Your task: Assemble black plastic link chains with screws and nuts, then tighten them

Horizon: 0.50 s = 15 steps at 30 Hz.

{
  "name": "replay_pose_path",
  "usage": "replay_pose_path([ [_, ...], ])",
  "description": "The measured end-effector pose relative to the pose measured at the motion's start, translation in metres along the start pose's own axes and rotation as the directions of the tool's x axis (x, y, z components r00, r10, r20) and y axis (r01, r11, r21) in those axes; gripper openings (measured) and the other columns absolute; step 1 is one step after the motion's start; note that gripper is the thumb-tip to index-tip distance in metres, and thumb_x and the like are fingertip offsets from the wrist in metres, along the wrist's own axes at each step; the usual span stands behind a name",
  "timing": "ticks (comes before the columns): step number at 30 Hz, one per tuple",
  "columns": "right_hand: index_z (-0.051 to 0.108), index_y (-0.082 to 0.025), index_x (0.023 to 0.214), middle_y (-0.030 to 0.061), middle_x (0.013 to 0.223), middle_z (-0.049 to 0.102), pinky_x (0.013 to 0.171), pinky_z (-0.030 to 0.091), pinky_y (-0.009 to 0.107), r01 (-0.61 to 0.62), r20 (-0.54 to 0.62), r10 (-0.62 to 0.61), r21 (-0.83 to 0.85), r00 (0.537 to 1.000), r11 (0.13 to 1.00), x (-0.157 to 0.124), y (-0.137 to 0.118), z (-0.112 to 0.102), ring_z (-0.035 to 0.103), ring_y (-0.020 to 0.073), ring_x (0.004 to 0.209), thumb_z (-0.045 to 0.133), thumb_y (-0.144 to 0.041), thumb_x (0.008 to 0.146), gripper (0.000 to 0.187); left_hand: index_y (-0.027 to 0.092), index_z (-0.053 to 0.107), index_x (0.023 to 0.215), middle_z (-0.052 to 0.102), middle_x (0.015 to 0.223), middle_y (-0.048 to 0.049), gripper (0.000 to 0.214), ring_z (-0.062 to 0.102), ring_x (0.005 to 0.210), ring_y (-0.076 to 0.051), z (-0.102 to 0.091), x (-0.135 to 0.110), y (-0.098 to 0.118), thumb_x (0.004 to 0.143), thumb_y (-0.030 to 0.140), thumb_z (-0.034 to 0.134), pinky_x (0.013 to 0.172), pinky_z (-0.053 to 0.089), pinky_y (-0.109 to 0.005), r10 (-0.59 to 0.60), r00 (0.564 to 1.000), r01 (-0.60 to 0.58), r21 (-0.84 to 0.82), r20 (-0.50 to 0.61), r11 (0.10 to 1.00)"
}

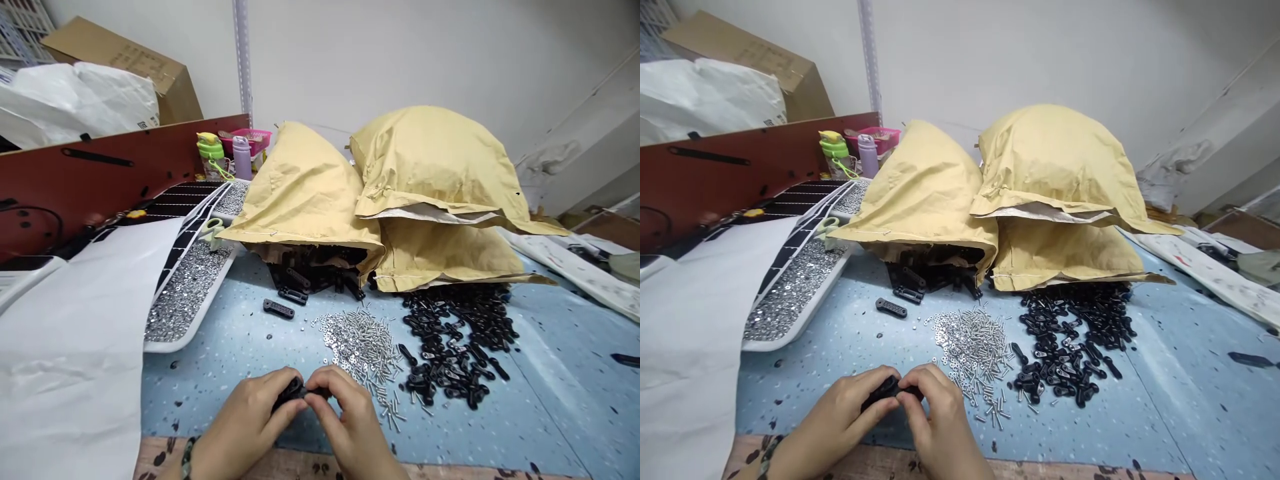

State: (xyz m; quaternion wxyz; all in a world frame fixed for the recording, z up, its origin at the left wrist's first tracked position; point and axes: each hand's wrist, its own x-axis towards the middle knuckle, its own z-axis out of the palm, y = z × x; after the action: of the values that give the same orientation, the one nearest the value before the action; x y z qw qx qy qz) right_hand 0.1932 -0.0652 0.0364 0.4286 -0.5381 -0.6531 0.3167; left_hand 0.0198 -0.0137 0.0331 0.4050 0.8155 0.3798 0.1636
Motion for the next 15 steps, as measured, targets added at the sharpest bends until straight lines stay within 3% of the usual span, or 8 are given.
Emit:
replay_pose_path([
  [3,0.063,-0.021,0.089,0.0009,0.083,0.065,0.069,0.047,0.023,-0.046,0.093,0.046,0.001,0.995,0.999,0.010,0.003,-0.006,0.061,0.0143,0.077,0.055,-0.021,0.088,0.008,0.023,0.055,0.084,0.063,0.075,0.0012,0.023,0.060,0.069,-0.018,-0.004,-0.001,-0.004,0.095,0.039,0.043,0.061,0.038,-0.025,0.011,1.000,-0.011,0.013,0.005,1.000],
  [5,0.063,-0.023,0.100,0.0008,0.086,0.067,0.071,0.049,0.024,-0.078,0.140,0.086,-0.064,0.986,0.995,0.026,0.013,-0.011,0.062,0.0148,0.078,0.051,-0.026,0.092,0.015,0.023,0.054,0.080,0.061,0.070,0.0019,0.027,0.058,0.065,-0.017,-0.009,0.002,-0.010,0.095,0.042,0.042,0.059,0.037,-0.025,-0.040,0.999,0.040,-0.032,-0.028,0.999],
  [7,0.058,-0.021,0.116,0.0044,0.099,0.067,0.080,0.049,0.029,-0.042,0.101,0.073,-0.280,0.992,0.959,0.049,0.029,-0.011,0.062,0.0178,0.092,0.047,-0.026,0.094,0.025,0.022,0.053,0.076,0.057,0.066,0.0022,0.032,0.055,0.062,-0.016,-0.016,0.007,-0.018,0.094,0.046,0.041,0.058,0.037,-0.025,-0.137,0.986,0.123,-0.136,-0.097,0.983],
  [9,0.055,-0.019,0.121,0.0088,0.111,0.064,0.090,0.045,0.038,0.020,0.049,0.007,-0.528,0.999,0.849,0.072,0.045,-0.005,0.057,0.0231,0.105,0.051,-0.021,0.091,0.030,0.021,0.052,0.075,0.052,0.060,0.0035,0.035,0.050,0.056,-0.014,-0.021,0.014,-0.027,0.094,0.049,0.040,0.054,0.035,-0.024,-0.241,0.959,0.193,-0.275,-0.152,0.942],
  [11,0.062,-0.019,0.109,0.0091,0.106,0.065,0.090,0.043,0.041,0.076,0.081,-0.031,-0.639,0.996,0.766,0.087,0.057,0.006,0.057,0.0256,0.102,0.055,-0.012,0.087,0.025,0.021,0.052,0.086,0.047,0.055,0.0060,0.032,0.042,0.048,-0.012,-0.025,0.019,-0.036,0.093,0.050,0.041,0.049,0.032,-0.023,-0.312,0.938,0.232,-0.394,-0.153,0.889],
  [13,0.066,-0.020,0.092,0.0063,0.091,0.066,0.085,0.044,0.039,0.110,0.129,-0.034,-0.640,0.991,0.761,0.091,0.062,0.019,0.059,0.0232,0.090,0.053,-0.007,0.086,0.019,0.021,0.049,0.095,0.047,0.055,0.0074,0.029,0.038,0.044,-0.011,-0.028,0.020,-0.042,0.092,0.049,0.042,0.045,0.030,-0.022,-0.348,0.928,0.250,-0.471,-0.133,0.846],
  [15,0.063,-0.020,0.082,0.0038,0.084,0.064,0.083,0.043,0.035,0.135,0.160,-0.042,-0.634,0.986,0.761,0.084,0.062,0.027,0.059,0.0205,0.084,0.053,-0.008,0.086,0.017,0.021,0.047,0.089,0.050,0.060,0.0065,0.027,0.039,0.044,-0.010,-0.032,0.019,-0.045,0.092,0.047,0.043,0.044,0.030,-0.022,-0.361,0.922,0.249,-0.501,-0.138,0.829],
])
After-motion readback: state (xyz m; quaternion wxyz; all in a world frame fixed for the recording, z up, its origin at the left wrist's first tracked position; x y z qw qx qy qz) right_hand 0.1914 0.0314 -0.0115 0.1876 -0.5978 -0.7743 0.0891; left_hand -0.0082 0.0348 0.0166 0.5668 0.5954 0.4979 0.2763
